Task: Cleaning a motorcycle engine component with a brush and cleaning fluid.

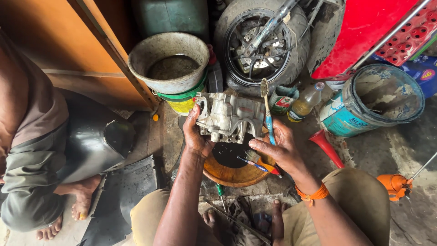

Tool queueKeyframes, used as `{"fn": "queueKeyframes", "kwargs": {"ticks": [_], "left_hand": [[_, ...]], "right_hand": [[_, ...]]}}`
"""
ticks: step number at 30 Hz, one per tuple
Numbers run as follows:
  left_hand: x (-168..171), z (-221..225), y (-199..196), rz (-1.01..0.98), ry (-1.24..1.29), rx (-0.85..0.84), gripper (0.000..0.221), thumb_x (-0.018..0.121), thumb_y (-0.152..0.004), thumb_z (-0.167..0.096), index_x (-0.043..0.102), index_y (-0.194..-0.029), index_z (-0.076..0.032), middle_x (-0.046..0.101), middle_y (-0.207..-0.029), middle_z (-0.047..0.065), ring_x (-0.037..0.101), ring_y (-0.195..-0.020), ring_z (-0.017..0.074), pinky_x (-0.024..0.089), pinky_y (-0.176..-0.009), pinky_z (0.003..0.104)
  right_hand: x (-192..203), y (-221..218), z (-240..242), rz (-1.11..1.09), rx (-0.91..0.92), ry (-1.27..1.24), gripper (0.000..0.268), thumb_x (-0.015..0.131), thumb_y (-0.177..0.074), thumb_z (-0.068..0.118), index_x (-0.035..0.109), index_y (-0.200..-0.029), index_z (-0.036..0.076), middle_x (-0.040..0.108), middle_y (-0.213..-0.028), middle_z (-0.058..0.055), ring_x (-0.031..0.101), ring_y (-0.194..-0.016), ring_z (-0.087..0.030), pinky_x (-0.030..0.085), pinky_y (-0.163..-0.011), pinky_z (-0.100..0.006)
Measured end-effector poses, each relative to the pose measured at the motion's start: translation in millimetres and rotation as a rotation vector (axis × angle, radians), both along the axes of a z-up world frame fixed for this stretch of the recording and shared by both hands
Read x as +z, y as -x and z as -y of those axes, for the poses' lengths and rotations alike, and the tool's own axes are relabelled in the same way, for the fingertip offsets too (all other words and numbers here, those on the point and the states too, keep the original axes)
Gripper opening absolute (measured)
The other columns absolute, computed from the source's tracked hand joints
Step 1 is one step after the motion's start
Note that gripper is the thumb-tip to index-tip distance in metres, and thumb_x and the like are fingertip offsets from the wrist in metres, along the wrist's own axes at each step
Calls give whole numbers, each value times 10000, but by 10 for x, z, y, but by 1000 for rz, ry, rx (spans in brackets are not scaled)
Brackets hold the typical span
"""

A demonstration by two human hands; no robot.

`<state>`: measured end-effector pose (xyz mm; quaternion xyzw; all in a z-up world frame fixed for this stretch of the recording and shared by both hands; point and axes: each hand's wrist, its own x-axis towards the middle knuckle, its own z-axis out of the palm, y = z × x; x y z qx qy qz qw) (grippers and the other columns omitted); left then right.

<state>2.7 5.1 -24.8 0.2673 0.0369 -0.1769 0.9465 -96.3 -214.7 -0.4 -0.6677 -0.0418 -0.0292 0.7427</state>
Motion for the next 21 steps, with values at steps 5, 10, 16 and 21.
{"fn": "queueKeyframes", "kwargs": {"ticks": [5, 10, 16, 21], "left_hand": [[103, 11, 71, -33, 6, -21, 676, 729, -843, -515, 601, -1320, -53, 706, -1198, 132, 704, -1077, 288, 577, -964, 493], [116, 58, 117, 21, 38, 19, 626, 724, -869, -438, 585, -1323, -30, 695, -1194, 138, 689, -1075, 304, 560, -975, 494], [182, -49, 97, 197, -48, 129, 681, 684, -854, -349, 554, -1418, 10, 691, -1249, 123, 667, -1146, 252, 522, -1041, 402], [112, -213, 46, 145, -17, 233, 601, 674, -900, -431, 592, -1360, -53, 656, -1258, 106, 653, -1123, 280, 534, -996, 448]], "right_hand": [[198, -16, -90, 24, 32, -88, 535, 793, -818, 68, 579, -1304, 0, 666, -1144, 12, 568, -848, 14, 583, -939, -292], [-114, -63, 44, 67, 50, -50, 466, 731, -886, 132, 571, -1302, -7, 691, -1128, -4, 639, -958, -1, 550, -913, -234], [-667, -193, 498, -72, -316, -40, 391, 491, -1041, 370, 723, -1146, 73, 612, -733, 65, 448, -583, -5, 304, -477, -192], [-764, -305, 921, -313, 142, 495, 445, 565, -1012, 381, 788, -932, 5, 611, -672, -44, 535, -607, -122, 428, -556, -295]]}}
